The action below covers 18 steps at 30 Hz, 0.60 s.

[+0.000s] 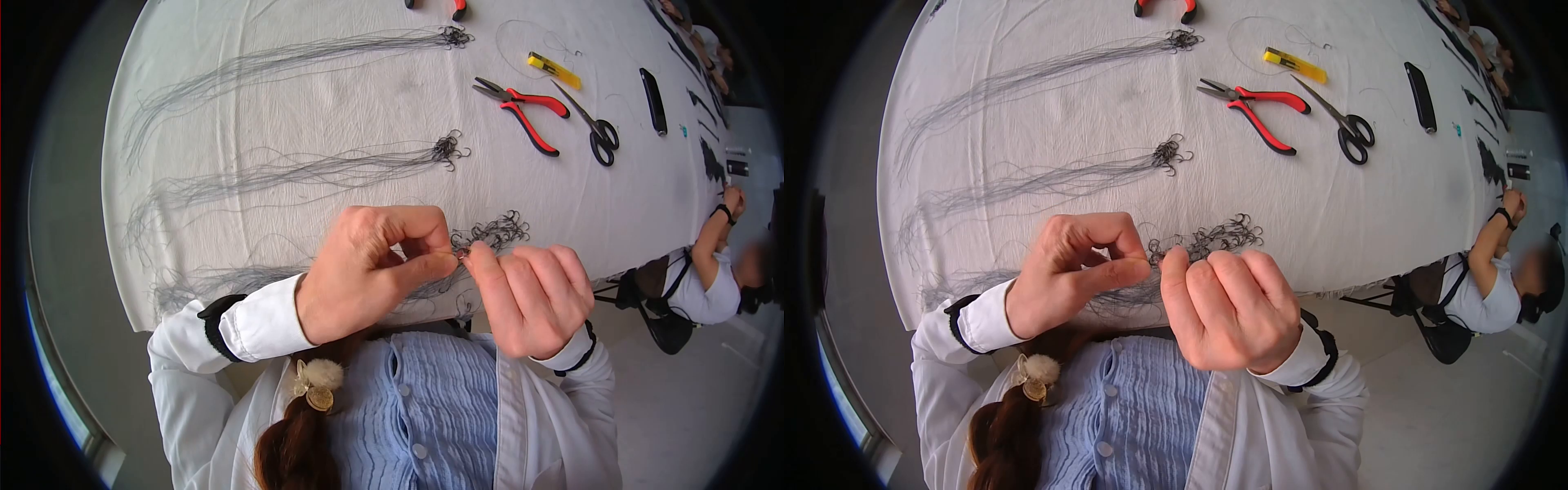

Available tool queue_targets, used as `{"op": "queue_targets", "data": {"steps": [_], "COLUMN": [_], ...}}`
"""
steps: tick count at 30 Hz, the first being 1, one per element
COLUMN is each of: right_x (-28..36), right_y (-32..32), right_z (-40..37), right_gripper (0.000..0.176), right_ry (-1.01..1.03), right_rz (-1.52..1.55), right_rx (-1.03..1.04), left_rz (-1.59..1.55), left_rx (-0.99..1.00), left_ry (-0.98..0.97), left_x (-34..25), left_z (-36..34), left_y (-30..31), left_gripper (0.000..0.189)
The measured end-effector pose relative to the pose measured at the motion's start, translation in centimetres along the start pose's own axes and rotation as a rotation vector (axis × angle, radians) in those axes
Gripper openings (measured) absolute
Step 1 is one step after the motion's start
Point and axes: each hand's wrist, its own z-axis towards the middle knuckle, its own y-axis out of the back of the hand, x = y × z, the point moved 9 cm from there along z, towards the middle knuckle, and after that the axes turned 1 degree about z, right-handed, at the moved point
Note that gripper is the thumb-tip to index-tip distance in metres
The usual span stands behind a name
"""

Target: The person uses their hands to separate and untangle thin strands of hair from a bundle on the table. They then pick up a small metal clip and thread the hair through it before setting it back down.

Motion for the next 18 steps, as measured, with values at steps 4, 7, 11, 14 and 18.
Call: {"op": "queue_targets", "data": {"steps": [4,7,11,14,18], "right_x": [-0.3,-0.2,-0.1,-0.1,0.5], "right_y": [-0.3,0.2,0.2,0.7,1.2], "right_z": [0.0,0.0,-0.1,-0.4,-0.4], "right_gripper": [0.009,0.01,0.011,0.011,0.01], "right_ry": [-0.008,0.025,0.047,0.073,0.131], "right_rz": [0.048,0.02,0.025,0.023,0.011], "right_rx": [0.046,0.013,-0.014,-0.061,-0.096], "left_rz": [0.162,0.098,-0.14,-0.035,0.031], "left_rx": [-0.031,-0.026,-0.015,-0.029,-0.093], "left_ry": [-0.225,-0.137,-0.03,-0.012,-0.069], "left_x": [-1.5,-1.7,-0.1,-0.5,-0.5], "left_z": [-0.4,-0.7,-0.6,-0.9,-0.8], "left_y": [-0.6,-0.2,-0.4,-0.1,0.2], "left_gripper": [0.007,0.006,0.007,0.009,0.009]}}
